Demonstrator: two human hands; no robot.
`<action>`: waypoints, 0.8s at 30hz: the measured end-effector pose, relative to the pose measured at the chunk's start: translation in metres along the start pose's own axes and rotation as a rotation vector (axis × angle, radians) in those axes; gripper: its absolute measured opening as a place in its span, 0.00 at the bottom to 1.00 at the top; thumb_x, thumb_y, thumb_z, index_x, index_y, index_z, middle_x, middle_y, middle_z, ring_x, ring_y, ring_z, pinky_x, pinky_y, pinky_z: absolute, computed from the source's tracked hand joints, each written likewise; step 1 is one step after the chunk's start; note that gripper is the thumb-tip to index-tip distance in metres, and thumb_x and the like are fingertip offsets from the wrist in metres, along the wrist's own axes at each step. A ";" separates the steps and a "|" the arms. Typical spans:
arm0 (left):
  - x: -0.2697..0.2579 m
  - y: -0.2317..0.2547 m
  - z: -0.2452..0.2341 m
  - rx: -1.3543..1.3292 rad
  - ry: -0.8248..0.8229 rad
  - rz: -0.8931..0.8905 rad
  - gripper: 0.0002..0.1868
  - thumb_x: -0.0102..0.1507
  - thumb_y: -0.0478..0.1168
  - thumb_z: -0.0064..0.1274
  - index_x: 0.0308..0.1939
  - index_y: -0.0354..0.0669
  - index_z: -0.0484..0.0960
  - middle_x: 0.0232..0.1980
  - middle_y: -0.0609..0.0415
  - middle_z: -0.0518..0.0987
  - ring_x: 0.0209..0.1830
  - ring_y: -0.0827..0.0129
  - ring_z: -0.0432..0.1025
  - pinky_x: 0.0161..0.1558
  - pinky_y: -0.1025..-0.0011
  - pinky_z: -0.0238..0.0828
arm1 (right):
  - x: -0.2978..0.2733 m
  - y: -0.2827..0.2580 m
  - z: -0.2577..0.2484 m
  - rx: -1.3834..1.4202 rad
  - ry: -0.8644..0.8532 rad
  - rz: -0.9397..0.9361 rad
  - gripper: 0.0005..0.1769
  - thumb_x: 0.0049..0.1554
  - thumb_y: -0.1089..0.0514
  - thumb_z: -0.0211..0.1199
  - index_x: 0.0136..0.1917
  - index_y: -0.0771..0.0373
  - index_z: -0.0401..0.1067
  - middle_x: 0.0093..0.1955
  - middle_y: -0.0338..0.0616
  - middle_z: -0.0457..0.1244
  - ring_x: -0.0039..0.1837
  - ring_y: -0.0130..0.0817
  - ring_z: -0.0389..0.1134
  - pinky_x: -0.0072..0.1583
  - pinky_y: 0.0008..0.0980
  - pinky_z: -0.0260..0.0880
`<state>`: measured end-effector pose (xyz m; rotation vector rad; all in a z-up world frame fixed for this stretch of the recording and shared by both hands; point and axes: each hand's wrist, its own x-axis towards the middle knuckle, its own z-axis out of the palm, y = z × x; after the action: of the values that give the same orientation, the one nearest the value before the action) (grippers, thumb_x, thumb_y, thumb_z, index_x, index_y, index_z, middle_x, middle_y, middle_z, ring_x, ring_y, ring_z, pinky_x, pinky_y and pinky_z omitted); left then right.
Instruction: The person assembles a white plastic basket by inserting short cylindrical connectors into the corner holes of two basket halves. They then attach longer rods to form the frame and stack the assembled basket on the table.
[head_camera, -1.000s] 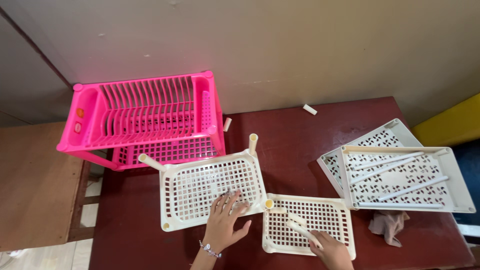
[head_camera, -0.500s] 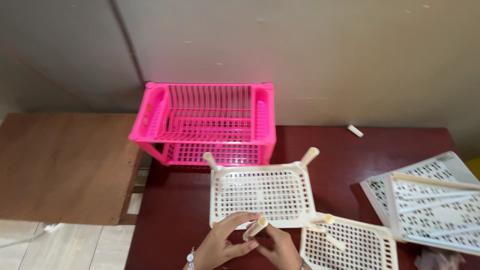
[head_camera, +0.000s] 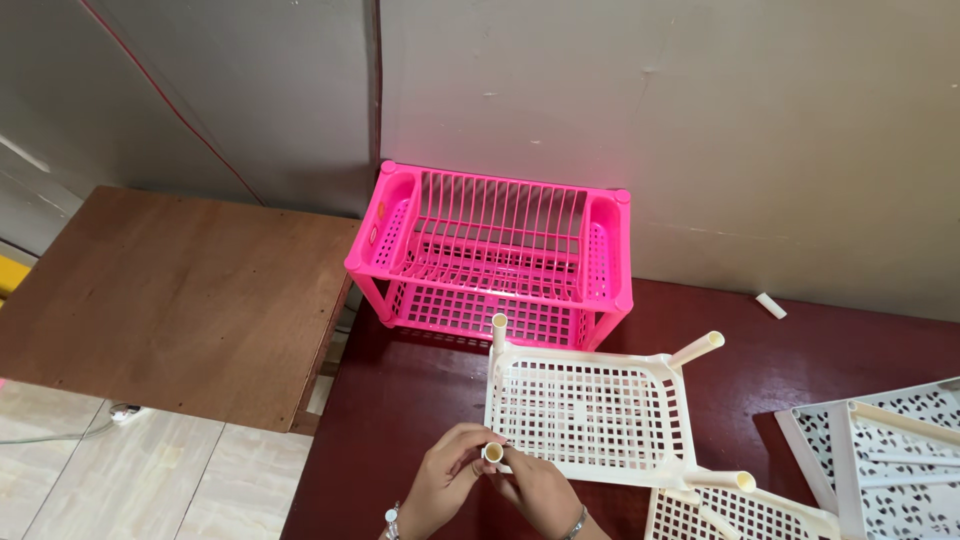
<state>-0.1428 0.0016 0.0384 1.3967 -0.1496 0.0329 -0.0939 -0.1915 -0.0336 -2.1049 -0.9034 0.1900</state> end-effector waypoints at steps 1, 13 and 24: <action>-0.001 -0.002 0.000 0.031 -0.001 0.012 0.19 0.63 0.21 0.46 0.56 0.32 0.81 0.56 0.48 0.75 0.49 0.68 0.76 0.51 0.72 0.78 | -0.001 0.003 0.003 -0.032 -0.013 0.008 0.20 0.54 0.59 0.70 0.57 0.64 0.68 0.40 0.51 0.70 0.43 0.50 0.73 0.44 0.44 0.73; -0.012 -0.012 0.015 -0.032 -0.047 0.081 0.15 0.69 0.34 0.55 0.58 0.31 0.76 0.58 0.46 0.77 0.59 0.63 0.74 0.63 0.64 0.71 | -0.012 0.014 0.009 -0.088 0.086 -0.159 0.21 0.51 0.59 0.72 0.55 0.65 0.68 0.43 0.48 0.69 0.43 0.47 0.72 0.44 0.41 0.73; 0.001 -0.021 0.024 0.098 0.013 0.231 0.14 0.72 0.44 0.45 0.48 0.34 0.77 0.45 0.51 0.79 0.49 0.62 0.76 0.77 0.49 0.60 | -0.006 0.024 0.009 -0.136 0.055 -0.071 0.13 0.48 0.63 0.72 0.46 0.64 0.71 0.40 0.47 0.67 0.42 0.48 0.70 0.45 0.43 0.72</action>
<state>-0.1418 -0.0255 0.0221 1.4705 -0.3014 0.2436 -0.0887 -0.1998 -0.0580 -2.1878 -0.9799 0.0343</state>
